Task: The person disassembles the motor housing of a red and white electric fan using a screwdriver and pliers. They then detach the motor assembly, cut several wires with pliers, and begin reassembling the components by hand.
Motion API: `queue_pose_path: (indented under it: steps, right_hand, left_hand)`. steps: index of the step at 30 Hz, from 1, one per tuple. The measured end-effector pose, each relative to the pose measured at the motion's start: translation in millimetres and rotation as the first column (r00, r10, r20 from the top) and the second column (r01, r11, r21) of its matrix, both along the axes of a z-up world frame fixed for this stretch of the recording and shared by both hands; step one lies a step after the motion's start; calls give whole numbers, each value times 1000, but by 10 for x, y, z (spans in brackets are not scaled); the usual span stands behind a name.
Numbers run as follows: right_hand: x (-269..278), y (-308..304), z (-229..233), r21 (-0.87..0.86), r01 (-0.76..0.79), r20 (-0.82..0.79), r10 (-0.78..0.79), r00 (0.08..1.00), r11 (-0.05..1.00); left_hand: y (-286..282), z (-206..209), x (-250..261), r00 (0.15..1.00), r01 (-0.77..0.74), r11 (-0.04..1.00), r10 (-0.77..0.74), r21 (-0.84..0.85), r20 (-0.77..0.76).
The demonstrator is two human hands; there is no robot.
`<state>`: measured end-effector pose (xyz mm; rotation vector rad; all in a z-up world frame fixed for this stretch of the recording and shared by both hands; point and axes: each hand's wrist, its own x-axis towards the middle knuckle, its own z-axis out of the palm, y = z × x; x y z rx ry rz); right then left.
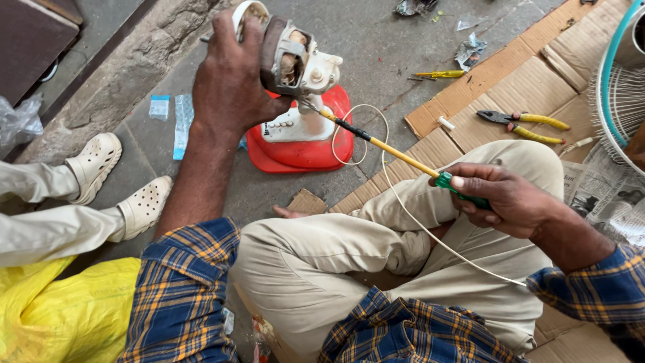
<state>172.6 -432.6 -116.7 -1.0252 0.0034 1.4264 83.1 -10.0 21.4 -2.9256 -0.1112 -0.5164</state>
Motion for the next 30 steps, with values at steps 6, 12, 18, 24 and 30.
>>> queue_pose_path:
  steps: [6, 12, 18, 24, 30]
  right_hand:
    - [203, 71, 110, -29, -28, -35, 27, 999, 999]
    - [256, 114, 318, -114, -129, 690, 172, 703, 985]
    - [42, 116, 325, -159, 2, 960, 155, -232, 987]
    - [270, 157, -125, -307, -87, 882, 318, 347, 948]
    - [481, 277, 36, -88, -432, 194, 441, 876, 897]
  left_hand:
    - [20, -59, 16, 999, 24, 999, -25, 38, 40]
    - [-100, -28, -50, 999, -37, 998, 38, -42, 17]
    - [-136, -25, -26, 997, -77, 996, 78, -52, 17]
    - [-112, -29, -52, 996, -85, 994, 86, -69, 9]
    - [-83, -29, -116, 995, -98, 995, 99, -33, 26]
